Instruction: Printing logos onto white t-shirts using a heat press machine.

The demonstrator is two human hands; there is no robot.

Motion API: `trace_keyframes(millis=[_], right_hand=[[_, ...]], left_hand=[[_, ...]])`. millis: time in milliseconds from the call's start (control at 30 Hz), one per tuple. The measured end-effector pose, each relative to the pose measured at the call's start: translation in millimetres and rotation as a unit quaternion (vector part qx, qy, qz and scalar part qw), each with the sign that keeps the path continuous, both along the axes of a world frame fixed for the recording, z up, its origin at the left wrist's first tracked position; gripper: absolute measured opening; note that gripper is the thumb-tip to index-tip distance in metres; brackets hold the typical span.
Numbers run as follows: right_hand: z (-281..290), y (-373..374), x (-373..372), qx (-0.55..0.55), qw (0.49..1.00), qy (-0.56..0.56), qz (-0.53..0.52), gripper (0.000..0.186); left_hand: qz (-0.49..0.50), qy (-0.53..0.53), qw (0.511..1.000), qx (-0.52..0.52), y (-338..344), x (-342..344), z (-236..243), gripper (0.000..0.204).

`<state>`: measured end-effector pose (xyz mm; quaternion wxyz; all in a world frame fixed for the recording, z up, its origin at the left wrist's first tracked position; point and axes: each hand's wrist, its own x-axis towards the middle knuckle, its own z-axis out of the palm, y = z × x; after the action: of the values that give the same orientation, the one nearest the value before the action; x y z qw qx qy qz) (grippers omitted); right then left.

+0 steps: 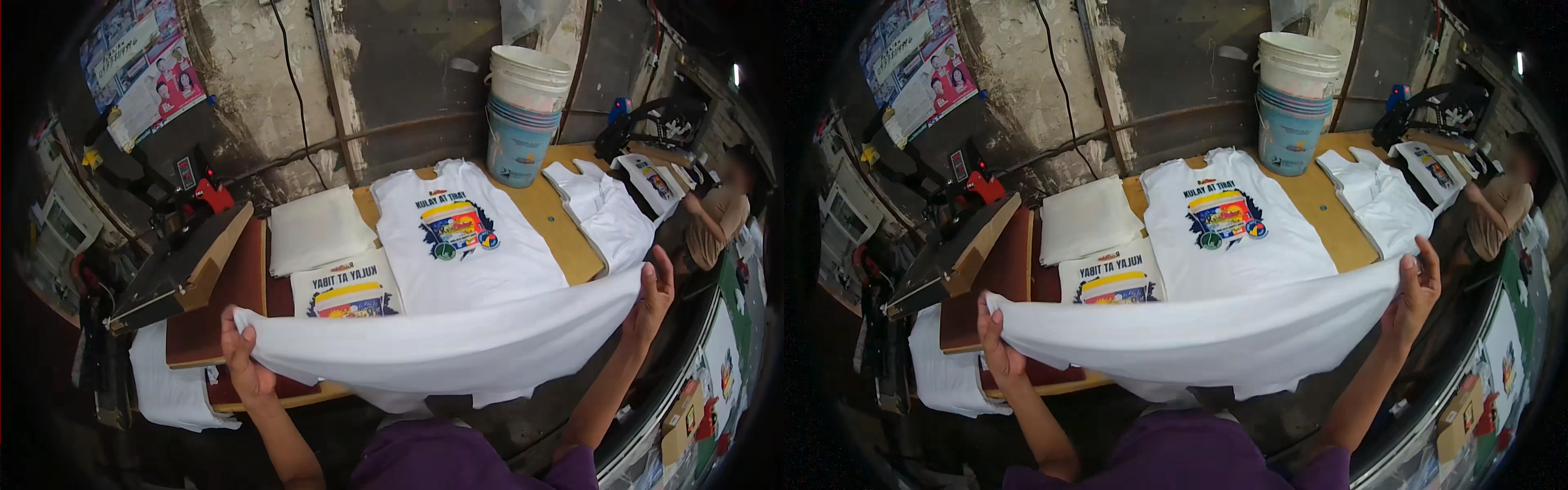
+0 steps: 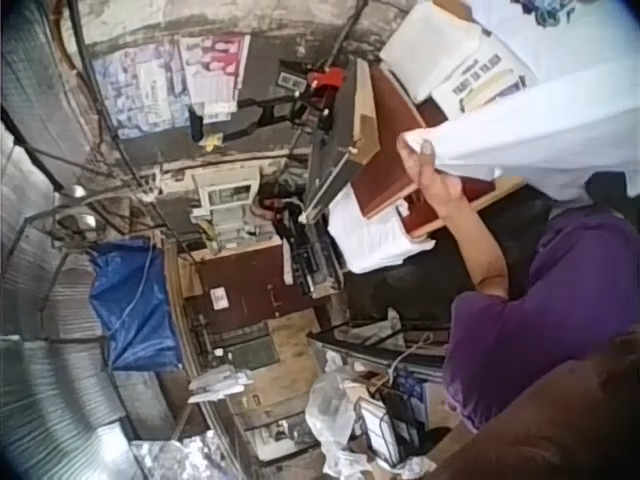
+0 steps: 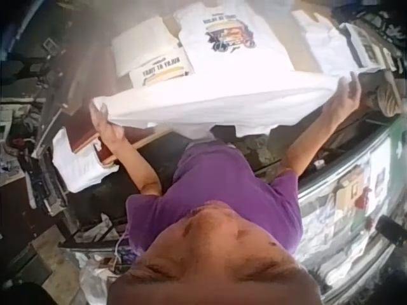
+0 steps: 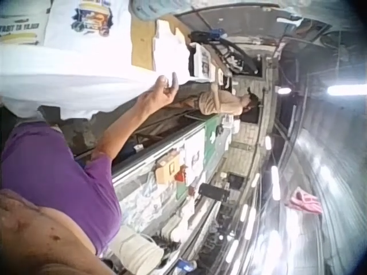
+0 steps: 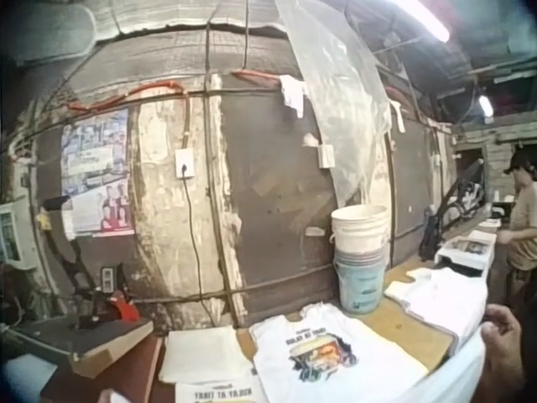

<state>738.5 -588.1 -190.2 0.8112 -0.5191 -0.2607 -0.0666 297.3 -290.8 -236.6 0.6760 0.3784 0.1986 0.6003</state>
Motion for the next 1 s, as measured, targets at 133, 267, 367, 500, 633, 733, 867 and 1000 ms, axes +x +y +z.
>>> trace_keyframes(millis=[133,267,367,500,633,733,867,1000], right_hand=[[-8.3,-11.4,62.2,0.005,0.998,-0.022,0.056,0.031],[29.5,45.3,88.9,-0.052,0.991,-0.059,0.107,0.046],[37.3,115.3,125.6,-0.144,0.971,-0.043,0.186,0.057],[3.6,185.0,226.2,-0.27,0.927,0.06,0.254,0.059],[37.6,200.7,253.2,-0.105,0.943,0.073,0.306,0.054],[55.1,186.7,246.9,-0.032,0.941,0.023,0.335,0.054],[14.7,160.8,273.2,-0.079,0.941,0.019,0.329,0.056],[-74.2,157.3,298.3,-0.168,0.922,0.102,0.335,0.06]], left_hand=[[0.068,0.051,0.991,0.1,7.8,18.0,2.4,0.038],[0.144,0.159,0.962,0.17,38.0,59.3,18.7,0.033],[0.048,0.195,0.965,0.171,79.4,123.0,34.5,0.058],[-0.032,0.232,0.97,0.071,144.8,180.6,27.1,0.055],[-0.015,0.145,0.984,0.098,141.6,209.6,56.9,0.055],[0.039,0.135,0.977,0.158,100.7,206.4,71.5,0.055],[0.046,0.171,0.975,0.135,67.5,224.5,29.3,0.056],[-0.016,0.239,0.971,0.026,67.5,240.8,-55.3,0.059]])
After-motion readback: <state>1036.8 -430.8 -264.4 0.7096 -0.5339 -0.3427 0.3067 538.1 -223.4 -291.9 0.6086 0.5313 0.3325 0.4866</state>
